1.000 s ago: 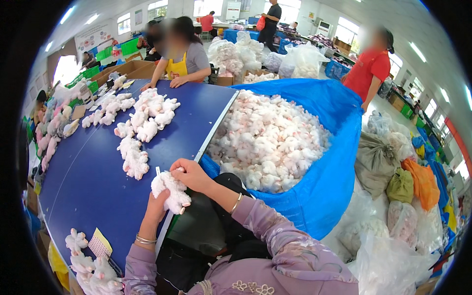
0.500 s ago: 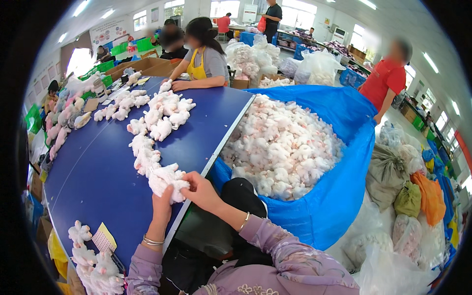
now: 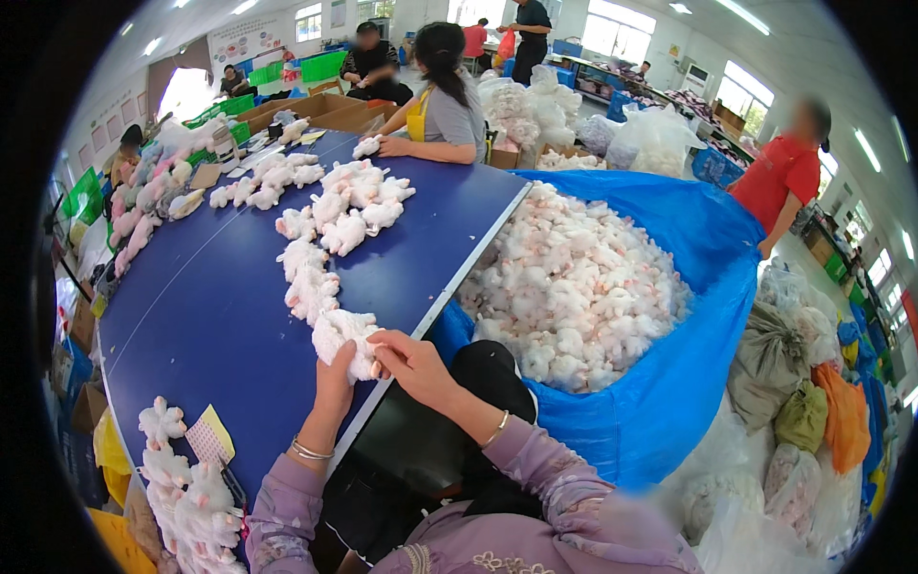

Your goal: The person repeatedly stuffs small white plush toys with cotton-like filling by hand, then places the finished items on a blue table. The person works at a workstation in a busy factory setting with other workers visible in the background.

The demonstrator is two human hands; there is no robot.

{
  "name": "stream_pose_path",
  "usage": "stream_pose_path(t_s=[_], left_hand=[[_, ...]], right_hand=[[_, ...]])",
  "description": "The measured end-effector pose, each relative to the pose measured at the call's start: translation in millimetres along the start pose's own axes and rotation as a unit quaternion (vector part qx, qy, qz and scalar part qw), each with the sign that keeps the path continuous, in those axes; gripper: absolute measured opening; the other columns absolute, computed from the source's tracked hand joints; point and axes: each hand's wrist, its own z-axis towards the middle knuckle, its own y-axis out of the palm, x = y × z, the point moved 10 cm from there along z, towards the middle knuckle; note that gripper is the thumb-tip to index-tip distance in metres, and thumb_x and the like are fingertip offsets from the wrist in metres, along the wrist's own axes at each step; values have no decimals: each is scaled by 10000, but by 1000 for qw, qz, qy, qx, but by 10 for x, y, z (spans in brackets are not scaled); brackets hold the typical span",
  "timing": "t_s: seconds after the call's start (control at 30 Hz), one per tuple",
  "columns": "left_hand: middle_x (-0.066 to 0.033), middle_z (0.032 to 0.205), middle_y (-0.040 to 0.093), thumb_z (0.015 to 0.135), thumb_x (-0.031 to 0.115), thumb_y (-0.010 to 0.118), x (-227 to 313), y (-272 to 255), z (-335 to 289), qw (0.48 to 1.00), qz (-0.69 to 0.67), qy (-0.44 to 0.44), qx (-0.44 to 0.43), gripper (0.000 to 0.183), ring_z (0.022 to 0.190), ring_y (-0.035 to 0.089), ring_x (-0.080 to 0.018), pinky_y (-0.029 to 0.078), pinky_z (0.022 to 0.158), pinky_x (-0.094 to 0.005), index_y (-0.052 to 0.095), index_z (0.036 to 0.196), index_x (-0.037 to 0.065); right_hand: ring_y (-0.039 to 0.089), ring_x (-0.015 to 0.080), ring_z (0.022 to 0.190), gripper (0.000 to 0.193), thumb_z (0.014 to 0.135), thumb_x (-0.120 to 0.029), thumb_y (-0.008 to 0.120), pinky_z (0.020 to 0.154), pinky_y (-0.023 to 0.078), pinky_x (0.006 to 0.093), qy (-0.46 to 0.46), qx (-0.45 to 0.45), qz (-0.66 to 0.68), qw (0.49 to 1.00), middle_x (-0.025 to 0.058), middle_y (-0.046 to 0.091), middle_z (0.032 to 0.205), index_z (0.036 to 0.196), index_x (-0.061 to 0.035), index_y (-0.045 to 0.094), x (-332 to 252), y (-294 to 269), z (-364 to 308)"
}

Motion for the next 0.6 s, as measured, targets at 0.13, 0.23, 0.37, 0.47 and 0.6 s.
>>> stream_pose_path(t_s=[0.13, 0.23, 0.37, 0.47, 0.6], left_hand=[[-144, 1208, 599, 911, 129, 561, 81, 80, -13, 1000, -28, -5, -9, 416, 1068, 607, -217, 477, 923, -333, 478, 1279, -47], [-141, 1198, 605, 911, 127, 560, 50, 84, 8, 1000, -12, 2, -19, 404, 1059, 607, -207, 479, 912, -325, 488, 1270, -45], [-136, 1184, 611, 912, 124, 557, 103, 88, -18, 1000, -2, 8, -20, 383, 1040, 610, -196, 479, 899, -315, 505, 1254, -42], [-142, 1193, 604, 916, 123, 551, 93, 90, -12, 1000, 7, 7, -21, 390, 1058, 604, -207, 475, 915, -325, 489, 1264, -41], [-158, 1231, 583, 924, 124, 541, 73, 92, -6, 1000, 19, 3, -24, 422, 1102, 593, -232, 468, 950, -349, 443, 1301, -37]], right_hand=[[616, 98, 697, 253, 918, -68, 587, 651, 498, 237, -68, 0, -125, 990, 69, 657, 821, 1167, -20, 584, -124, -24, -7], [623, 139, 668, 244, 870, -56, 637, 629, 494, 249, -40, 22, -175, 983, 77, 643, 829, 1109, -31, 597, -100, -105, 17], [569, 101, 671, 177, 839, -57, 676, 613, 468, 232, -89, 38, -245, 965, 35, 582, 873, 1005, -36, 616, -300, -99, 43], [581, 181, 696, 142, 807, -43, 672, 625, 474, 284, -120, 56, -230, 964, 75, 533, 874, 928, -38, 598, -416, -86, 30], [589, 174, 735, 128, 802, -19, 649, 638, 478, 277, -161, 27, -236, 958, 81, 544, 907, 912, -29, 585, -433, -50, 7]])
